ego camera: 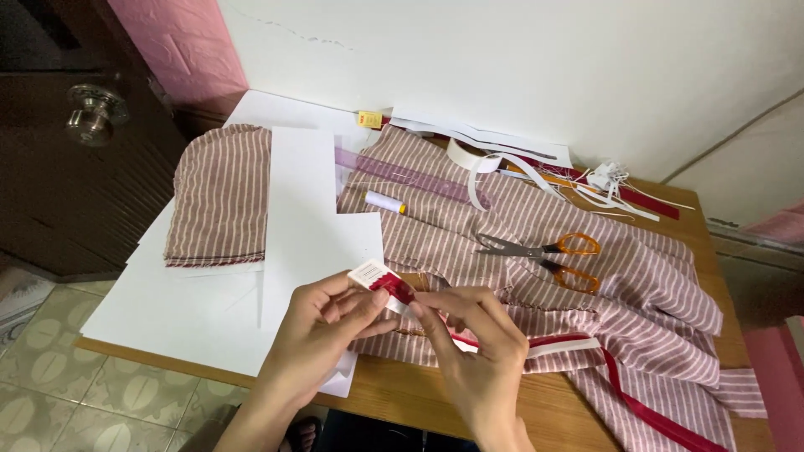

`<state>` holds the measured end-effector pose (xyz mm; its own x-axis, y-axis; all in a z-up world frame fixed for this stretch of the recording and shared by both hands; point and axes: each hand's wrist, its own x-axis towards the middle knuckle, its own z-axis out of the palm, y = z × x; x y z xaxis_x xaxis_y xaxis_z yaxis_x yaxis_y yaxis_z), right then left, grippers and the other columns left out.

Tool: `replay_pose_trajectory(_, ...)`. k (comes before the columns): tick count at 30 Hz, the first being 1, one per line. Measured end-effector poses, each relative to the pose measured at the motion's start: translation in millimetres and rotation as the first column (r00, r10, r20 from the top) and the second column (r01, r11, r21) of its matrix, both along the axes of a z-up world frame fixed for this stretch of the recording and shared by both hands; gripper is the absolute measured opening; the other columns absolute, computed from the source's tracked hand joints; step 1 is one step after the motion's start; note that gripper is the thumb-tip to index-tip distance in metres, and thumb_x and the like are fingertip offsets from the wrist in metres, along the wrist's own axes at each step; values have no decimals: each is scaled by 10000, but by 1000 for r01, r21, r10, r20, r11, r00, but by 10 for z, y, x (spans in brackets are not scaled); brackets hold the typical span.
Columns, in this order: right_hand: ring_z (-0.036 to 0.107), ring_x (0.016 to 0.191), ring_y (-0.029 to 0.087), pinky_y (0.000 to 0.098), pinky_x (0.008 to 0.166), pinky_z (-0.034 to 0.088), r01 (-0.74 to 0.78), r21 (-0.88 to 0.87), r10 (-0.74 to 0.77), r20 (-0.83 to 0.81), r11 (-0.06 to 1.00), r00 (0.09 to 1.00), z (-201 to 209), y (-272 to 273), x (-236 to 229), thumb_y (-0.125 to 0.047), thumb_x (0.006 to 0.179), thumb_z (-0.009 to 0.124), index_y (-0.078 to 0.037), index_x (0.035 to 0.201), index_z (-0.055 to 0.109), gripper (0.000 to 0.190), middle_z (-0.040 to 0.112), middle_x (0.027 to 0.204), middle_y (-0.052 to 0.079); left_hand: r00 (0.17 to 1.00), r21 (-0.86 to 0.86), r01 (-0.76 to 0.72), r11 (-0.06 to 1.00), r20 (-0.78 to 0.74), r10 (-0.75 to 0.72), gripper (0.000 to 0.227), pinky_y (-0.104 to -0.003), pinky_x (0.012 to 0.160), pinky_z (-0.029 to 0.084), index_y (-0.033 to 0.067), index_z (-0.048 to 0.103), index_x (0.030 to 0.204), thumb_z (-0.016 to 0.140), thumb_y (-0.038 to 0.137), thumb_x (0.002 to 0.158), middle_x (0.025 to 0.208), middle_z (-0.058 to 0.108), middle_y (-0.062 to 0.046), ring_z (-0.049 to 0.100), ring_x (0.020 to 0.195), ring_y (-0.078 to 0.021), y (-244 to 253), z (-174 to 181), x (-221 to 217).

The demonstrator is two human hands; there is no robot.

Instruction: Measuring and marking fabric components for assembly, including aligning decorative strips.

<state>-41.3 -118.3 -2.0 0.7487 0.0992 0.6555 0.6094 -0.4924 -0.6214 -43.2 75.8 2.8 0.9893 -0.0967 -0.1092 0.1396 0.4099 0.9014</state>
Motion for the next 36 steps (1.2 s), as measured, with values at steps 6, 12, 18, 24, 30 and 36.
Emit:
replay_pose_trajectory(6, 527, 458, -2, 118, 394, 444, 18, -8, -17, 54, 1000, 998, 35, 122, -172, -161, 929, 854, -145, 1001, 797, 94, 779, 841, -16, 996, 42, -71, 997, -55, 73, 158, -357, 742, 620, -58, 865, 878, 822, 85, 931, 750, 763, -141, 699, 741, -232, -83, 86, -48)
replay_pose_trajectory(12, 825, 691, 73, 145, 647, 707, 103, 62, -102, -30, 993, 994, 206, 111, -233, -95, 865, 877, -68, 1024, 798, 180, 844, 938, 53, 973, 87, -111, 990, -193, 126, 202, -417, 891, 701, -83, 866, 961, 824, 103, 892, 840, 847, -203, 828, 850, -300, -269, 357, -122)
replay_pose_trajectory(18, 886, 755, 114, 164, 713, 755, 104, 160, -83, -134, 982, 988, 62, -44, -225, -55, 859, 877, -30, 1073, 772, 240, 867, 961, 83, 951, -17, -100, 995, -295, 91, 133, -436, 929, 716, -121, 843, 979, 779, -41, 895, 981, 890, -285, 866, 948, -368, -369, 184, -43)
replay_pose_trajectory(24, 870, 776, 113, 155, 683, 737, 87, -20, -87, 34, 996, 996, -82, -178, -136, -128, 891, 884, -67, 1106, 797, 240, 863, 1009, 87, 982, 224, -35, 974, -175, 76, 170, -389, 824, 697, -35, 904, 976, 880, 70, 843, 804, 882, -159, 851, 823, -260, -339, 121, -32)
replay_pose_trajectory(30, 829, 790, 127, 171, 650, 734, 108, 138, -88, -144, 985, 986, 164, -103, -205, -147, 877, 850, -52, 1034, 830, 185, 821, 976, 90, 990, 456, -90, 885, 139, 29, 245, -231, 460, 403, 12, 950, 976, 858, 225, 896, 616, 750, 4, 516, 530, -38, -334, 53, -98)
replay_pose_trajectory(36, 892, 763, 164, 214, 672, 772, 82, 352, 47, -344, 932, 938, 137, -181, -233, -131, 880, 850, -30, 1052, 829, 201, 884, 973, 123, 984, 379, -99, 920, 173, 34, 155, -230, 512, 482, 6, 925, 1005, 842, 74, 893, 719, 796, -23, 607, 612, -73, -437, 83, -120)
